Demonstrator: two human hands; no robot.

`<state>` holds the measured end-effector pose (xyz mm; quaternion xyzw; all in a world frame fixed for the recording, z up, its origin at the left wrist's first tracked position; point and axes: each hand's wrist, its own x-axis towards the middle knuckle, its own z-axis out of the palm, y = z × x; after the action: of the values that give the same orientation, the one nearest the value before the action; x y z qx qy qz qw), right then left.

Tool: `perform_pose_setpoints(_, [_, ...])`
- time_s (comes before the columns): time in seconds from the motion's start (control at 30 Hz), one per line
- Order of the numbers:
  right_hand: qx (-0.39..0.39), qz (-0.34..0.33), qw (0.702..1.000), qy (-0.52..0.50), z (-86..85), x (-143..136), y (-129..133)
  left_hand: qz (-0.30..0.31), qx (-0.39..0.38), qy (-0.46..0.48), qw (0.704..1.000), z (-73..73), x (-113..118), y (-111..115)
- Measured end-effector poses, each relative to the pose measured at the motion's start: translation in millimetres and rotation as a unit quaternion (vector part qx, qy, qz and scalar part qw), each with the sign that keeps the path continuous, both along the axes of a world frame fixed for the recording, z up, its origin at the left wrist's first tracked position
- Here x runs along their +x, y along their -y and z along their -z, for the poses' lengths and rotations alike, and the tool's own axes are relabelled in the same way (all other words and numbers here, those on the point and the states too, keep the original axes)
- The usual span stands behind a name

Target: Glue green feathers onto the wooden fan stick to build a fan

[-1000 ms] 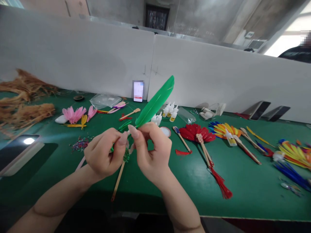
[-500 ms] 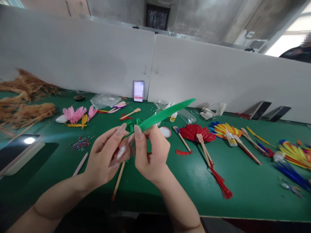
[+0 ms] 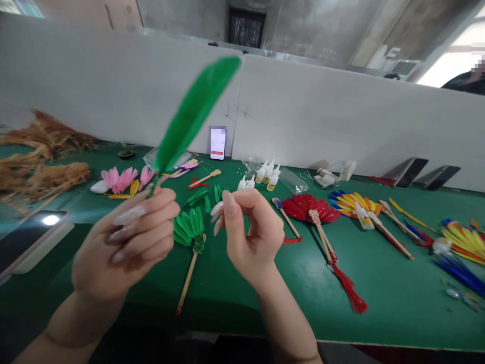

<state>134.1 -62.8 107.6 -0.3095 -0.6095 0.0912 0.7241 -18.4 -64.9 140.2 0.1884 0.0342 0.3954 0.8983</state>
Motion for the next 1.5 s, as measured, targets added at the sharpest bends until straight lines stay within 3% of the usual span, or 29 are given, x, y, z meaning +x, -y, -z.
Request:
perform_pose_setpoints(0.13, [-0.033,-0.012,0.999,0.029,0.6,1,3,0.047,-0.027,-0.045,0.998,3.4,7,3])
perform_pose_setpoints(0.3, [-0.043,-0.029,0.997,0.049,0.6,3,6,0.045,-0.008,-0.060,0.997,8.6,15,6])
perform_pose_setpoints(0.5, [-0.049,0.018,0.997,0.063,-0.5,2,7,-0.063,0.057,-0.156,0.984,13.0,26,9])
perform_pose_setpoints(0.73, [-0.054,0.043,0.996,0.053,-2.0,-2,7,-0.174,0.183,-0.270,0.929,26.4,39,6])
perform_pose_setpoints(0.8, [-0.064,0.038,0.996,0.046,-2.3,-2,7,-0.225,0.243,-0.325,0.886,29.3,40,4])
perform_pose_setpoints(0.87, [-0.075,0.035,0.996,0.036,-2.7,-2,8,-0.313,0.332,-0.384,0.803,31.4,39,2])
perform_pose_setpoints(1.0, [-0.098,0.019,0.995,0.018,-3.1,0,8,-0.483,0.542,-0.436,0.532,35.2,36,-3])
perform_pose_setpoints(1.07, [-0.114,-0.001,0.993,0.013,-3.3,0,8,-0.512,0.586,-0.444,0.445,37.2,35,-5])
perform_pose_setpoints(1.1, [-0.121,-0.011,0.993,0.010,-3.4,0,7,-0.516,0.593,-0.448,0.425,38.1,35,-6])
perform_pose_setpoints(1.27, [-0.143,-0.040,0.989,-0.012,-3.8,1,4,-0.519,0.603,-0.461,0.394,39.8,35,-9])
perform_pose_setpoints(1.4, [-0.137,-0.027,0.990,0.023,-5.6,3,3,-0.529,0.607,-0.478,0.351,38.5,34,-11])
perform_pose_setpoints(1.5, [-0.129,-0.019,0.991,0.030,-7.4,5,4,-0.524,0.617,-0.482,0.335,37.7,32,-12])
